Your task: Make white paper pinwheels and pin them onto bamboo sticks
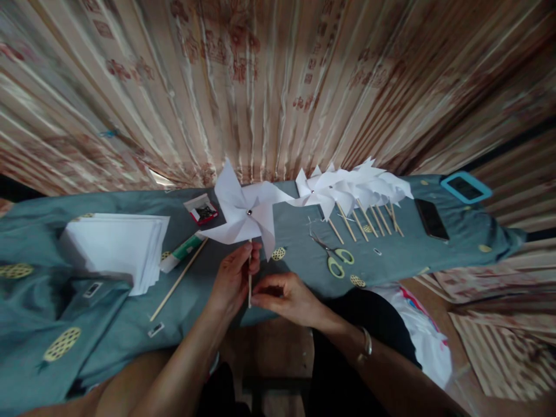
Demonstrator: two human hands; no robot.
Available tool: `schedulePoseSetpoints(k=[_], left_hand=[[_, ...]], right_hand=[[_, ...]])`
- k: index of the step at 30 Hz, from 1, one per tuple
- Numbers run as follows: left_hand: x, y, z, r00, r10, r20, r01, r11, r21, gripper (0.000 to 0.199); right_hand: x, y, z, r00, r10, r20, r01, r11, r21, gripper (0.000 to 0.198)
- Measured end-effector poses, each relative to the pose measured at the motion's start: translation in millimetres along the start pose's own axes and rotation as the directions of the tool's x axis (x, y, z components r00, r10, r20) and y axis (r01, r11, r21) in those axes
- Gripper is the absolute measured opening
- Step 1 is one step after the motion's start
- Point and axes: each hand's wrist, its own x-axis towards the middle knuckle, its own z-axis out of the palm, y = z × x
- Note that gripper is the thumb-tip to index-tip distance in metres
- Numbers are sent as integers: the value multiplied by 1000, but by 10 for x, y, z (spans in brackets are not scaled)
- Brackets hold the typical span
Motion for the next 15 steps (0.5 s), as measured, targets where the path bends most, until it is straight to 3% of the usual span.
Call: schedulePoseSetpoints(k=[5, 9, 15], left_hand=[[-44, -3, 29, 999, -41, 9, 40, 999, 32, 36], [-74, 4, 34, 998, -59, -9, 59, 995, 80, 41], [-67, -37, -48, 998, 36, -42, -23, 965, 261, 41]], right_hand=[[32, 49, 77, 997, -74, -39, 70, 994, -84, 14], [37, 32, 86, 997, -60, -48, 55, 993, -104, 12], [44, -12, -6, 992, -38, -124, 21, 990, -137, 11]])
